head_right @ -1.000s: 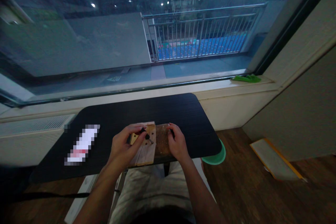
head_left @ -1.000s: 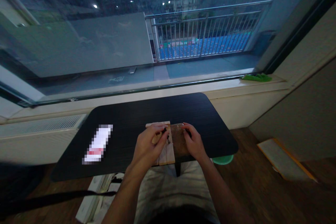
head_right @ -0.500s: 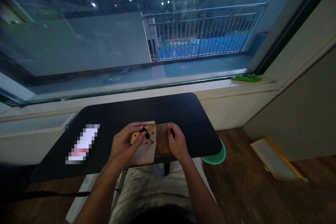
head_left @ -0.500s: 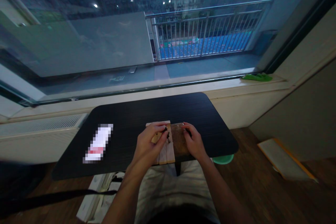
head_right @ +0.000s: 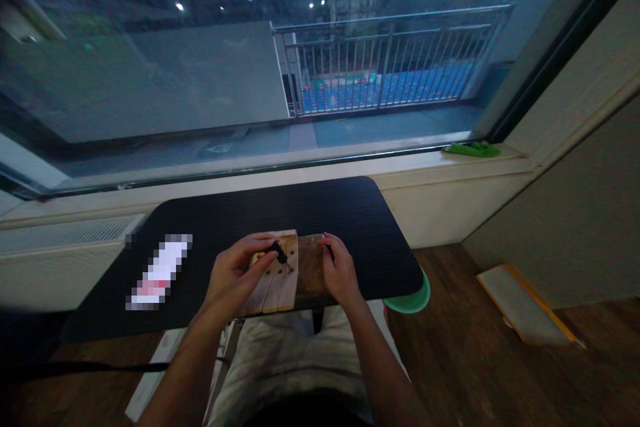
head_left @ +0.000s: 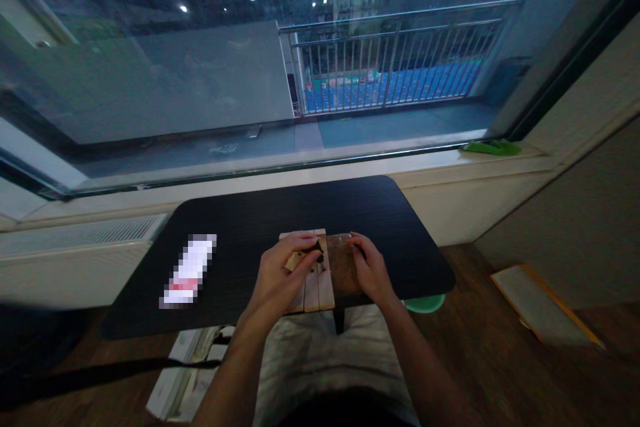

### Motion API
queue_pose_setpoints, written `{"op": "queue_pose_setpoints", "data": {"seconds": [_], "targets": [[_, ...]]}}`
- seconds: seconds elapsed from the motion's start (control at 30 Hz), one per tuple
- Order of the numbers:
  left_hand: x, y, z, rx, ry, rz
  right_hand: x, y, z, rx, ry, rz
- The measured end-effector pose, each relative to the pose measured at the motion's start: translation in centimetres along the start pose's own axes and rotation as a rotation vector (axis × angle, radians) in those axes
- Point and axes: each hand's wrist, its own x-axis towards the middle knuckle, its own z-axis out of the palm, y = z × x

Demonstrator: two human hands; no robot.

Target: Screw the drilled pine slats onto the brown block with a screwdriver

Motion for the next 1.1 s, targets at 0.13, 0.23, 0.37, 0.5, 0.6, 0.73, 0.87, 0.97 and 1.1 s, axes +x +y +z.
{"op": "queue_pose_setpoints", "data": {"seconds": [0.13,0.23,0.37,0.5,0.6,0.73,0.87,0.97,1.1], "targets": [[0.0,-0.2,0.0,-0.052,0.001,-0.052,0.0,-0.1,0.0,0.002,0.004,-0.005],[0.1,-0.2,-0.1,-0.079,-0.022,-0.076,0.0,-0.1,0.0,-0.004,0.003,-0.008],[0.0,-0.1,-0.3,-0.09,-0.063,-0.069,0.0,-0.1,-0.1,-0.006,-0.003,-0.002],[-0.1,0.0,-0.3,-0.065,-0.079,-0.009,0.0,-0.1,0.0,-0.01,0.002,-0.004],[0.1,0.0,-0.1,-0.011,-0.037,0.057,0.0,-0.1,0.1,-0.01,0.007,-0.004],[0.4,-0.1,0.1,0.047,0.003,0.146,0.0,-0.2,0.0,-0.005,0.006,-0.006],[0.5,-0.3,0.3,0.075,0.015,0.169,0.0,-0.2,0.0,-0.008,0.004,-0.013],[0.4,-0.4,0.5,0.087,0.033,0.183,0.0,-0.1,0.0,-0.004,0.002,-0.015],[0.3,-0.4,0.7,0.085,0.048,0.194,0.0,-0.1,0.1,-0.003,0.01,-0.022]]}}
